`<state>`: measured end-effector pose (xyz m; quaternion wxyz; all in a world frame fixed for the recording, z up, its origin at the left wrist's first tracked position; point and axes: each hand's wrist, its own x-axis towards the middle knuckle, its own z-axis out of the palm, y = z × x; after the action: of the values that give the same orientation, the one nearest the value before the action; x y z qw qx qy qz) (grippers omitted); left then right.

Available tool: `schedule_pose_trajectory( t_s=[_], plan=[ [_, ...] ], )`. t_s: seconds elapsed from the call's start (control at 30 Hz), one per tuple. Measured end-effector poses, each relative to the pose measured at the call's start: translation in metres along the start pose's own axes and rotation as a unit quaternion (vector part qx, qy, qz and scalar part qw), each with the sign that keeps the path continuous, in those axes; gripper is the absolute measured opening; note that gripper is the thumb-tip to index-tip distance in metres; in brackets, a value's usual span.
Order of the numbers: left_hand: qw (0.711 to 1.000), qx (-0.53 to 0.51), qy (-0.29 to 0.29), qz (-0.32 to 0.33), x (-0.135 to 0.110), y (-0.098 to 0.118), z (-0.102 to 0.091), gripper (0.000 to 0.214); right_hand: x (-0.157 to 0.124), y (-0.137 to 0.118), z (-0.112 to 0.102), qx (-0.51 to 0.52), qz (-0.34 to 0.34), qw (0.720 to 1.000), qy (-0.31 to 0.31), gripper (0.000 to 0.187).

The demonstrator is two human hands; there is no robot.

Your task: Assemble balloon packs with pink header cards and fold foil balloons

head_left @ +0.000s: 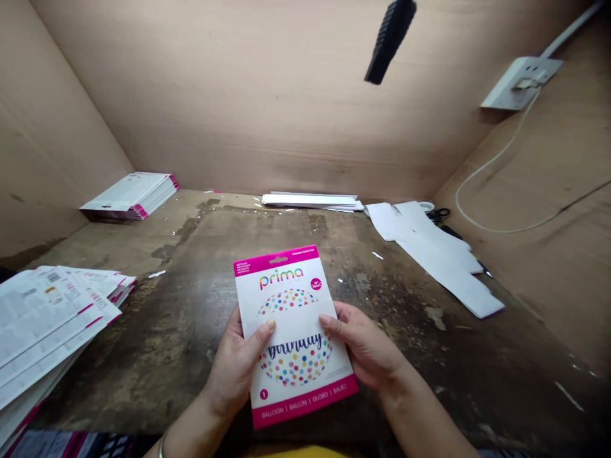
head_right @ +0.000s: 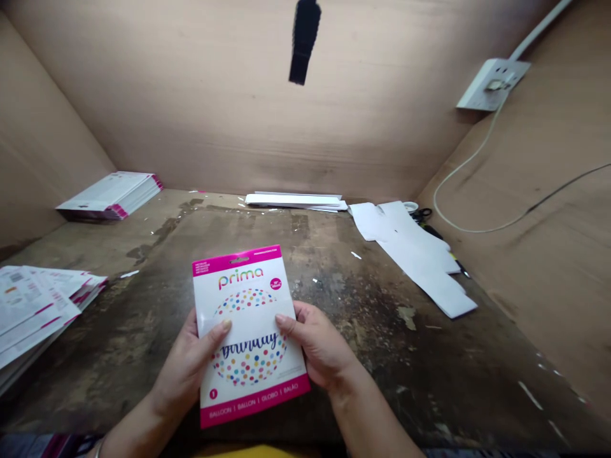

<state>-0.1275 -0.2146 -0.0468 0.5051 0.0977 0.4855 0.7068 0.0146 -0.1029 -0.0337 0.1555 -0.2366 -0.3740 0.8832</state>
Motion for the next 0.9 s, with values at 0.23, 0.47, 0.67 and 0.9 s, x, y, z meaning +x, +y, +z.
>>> schedule_pose_trajectory(
  t_s=[0.23, 0.47, 0.67, 0.9],
  plan=[
    [0.999, -0.010, -0.043, 0.000, 0.004, -0.007, -0.004, 0.066, 0.001, 0.005, -0.005, 0.015, 0.021, 1.000, -0.004, 0.039],
    [0.992, -0.071, -0.054, -0.088, 0.004, 0.000, -0.019, 0.050, 0.000, 0.008, -0.011, 0.043, -0.010, 0.995, 0.093, 0.044],
    [0.986, -0.118, -0.017, -0.120, 0.007, 0.002, -0.017, 0.034, 0.004, 0.017, -0.010, 0.034, 0.014, 0.996, 0.082, 0.050],
    [0.993, 0.019, 0.117, 0.015, 0.024, 0.003, -0.034, 0.035, 0.012, 0.030, -0.015, 0.060, 0.054, 0.990, 0.114, 0.047]
  ],
)
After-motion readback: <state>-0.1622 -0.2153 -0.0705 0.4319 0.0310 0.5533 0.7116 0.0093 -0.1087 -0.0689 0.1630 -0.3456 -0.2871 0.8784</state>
